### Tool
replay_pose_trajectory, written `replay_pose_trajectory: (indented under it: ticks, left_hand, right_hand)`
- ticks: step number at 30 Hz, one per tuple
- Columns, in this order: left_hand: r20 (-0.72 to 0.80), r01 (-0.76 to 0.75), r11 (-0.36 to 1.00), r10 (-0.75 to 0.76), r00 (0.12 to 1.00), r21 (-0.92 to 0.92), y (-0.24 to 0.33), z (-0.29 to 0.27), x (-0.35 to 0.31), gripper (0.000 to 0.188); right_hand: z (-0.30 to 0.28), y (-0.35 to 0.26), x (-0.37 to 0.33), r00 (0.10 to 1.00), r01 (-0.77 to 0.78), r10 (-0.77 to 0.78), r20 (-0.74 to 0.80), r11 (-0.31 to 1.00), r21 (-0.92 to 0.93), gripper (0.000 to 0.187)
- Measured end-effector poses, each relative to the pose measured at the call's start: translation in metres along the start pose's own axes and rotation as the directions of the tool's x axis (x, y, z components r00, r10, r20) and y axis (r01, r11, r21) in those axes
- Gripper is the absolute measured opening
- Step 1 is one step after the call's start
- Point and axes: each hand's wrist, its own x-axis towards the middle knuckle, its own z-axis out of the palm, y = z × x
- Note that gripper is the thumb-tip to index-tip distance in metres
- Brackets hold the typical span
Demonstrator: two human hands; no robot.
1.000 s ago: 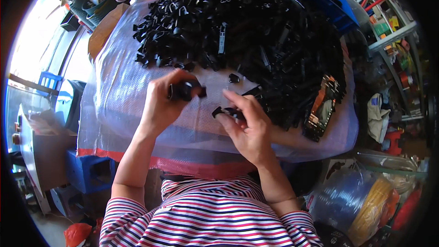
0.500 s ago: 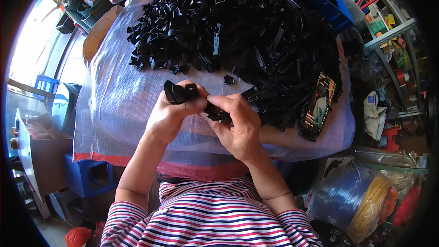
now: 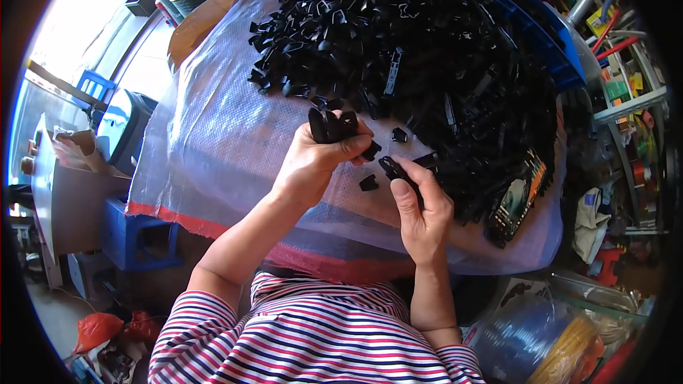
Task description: Assembling small black plastic components by snapping them together manually at a workbench.
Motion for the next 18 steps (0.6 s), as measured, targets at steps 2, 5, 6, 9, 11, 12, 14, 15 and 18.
replay_pose_trajectory:
  ticks: [2, 5, 6, 9, 11, 12, 14, 15, 18]
  left_hand:
    - [0.002, -0.039, 0.999, 0.039, 0.999, 0.033, 0.000, 0.001, -0.001, 0.012]
    - [0.013, -0.082, 0.988, 0.081, 0.997, 0.131, 0.001, 0.002, -0.005, 0.016]
    - [0.005, -0.089, 0.980, 0.090, 0.996, 0.178, 0.003, 0.005, -0.007, 0.015]
    - [0.008, -0.123, 0.944, 0.127, 0.992, 0.306, 0.007, 0.008, -0.010, 0.013]
    - [0.026, -0.149, 0.912, 0.151, 0.988, 0.382, 0.008, 0.008, -0.012, 0.013]
    - [0.055, -0.182, 0.830, 0.180, 0.982, 0.528, 0.009, 0.008, -0.014, 0.012]
    - [0.097, -0.215, 0.726, 0.201, 0.975, 0.653, 0.009, 0.010, -0.018, 0.012]
    - [0.047, -0.222, 0.747, 0.248, 0.968, 0.627, 0.007, 0.010, -0.021, 0.012]
    - [-0.024, -0.244, 0.784, 0.312, 0.950, 0.570, -0.003, 0.012, -0.024, 0.010]
  right_hand:
    - [0.000, -0.002, -0.002, 0.998, -0.046, 0.047, -0.029, 0.999, 0.025, 0.023]
    - [-0.001, -0.005, -0.001, 0.995, -0.096, 0.096, 0.003, 0.994, 0.044, 0.022]
    - [0.000, -0.005, 0.000, 0.995, -0.097, 0.097, 0.004, 0.994, 0.045, 0.022]
    - [0.000, -0.004, 0.001, 0.995, -0.099, 0.098, 0.028, 0.994, 0.038, 0.022]
    - [0.000, -0.002, 0.001, 0.996, -0.082, 0.081, 0.045, 0.996, 0.025, 0.022]
    - [0.001, -0.003, 0.001, 0.996, -0.084, 0.083, 0.043, 0.996, 0.024, 0.022]
    - [0.003, -0.006, 0.001, 0.987, -0.151, 0.148, 0.062, 0.987, 0.060, 0.019]
    - [0.007, -0.007, 0.000, 0.987, -0.153, 0.150, 0.056, 0.987, 0.055, 0.019]
    - [0.020, -0.002, -0.003, 0.979, -0.201, 0.196, 0.062, 0.975, 0.090, 0.012]
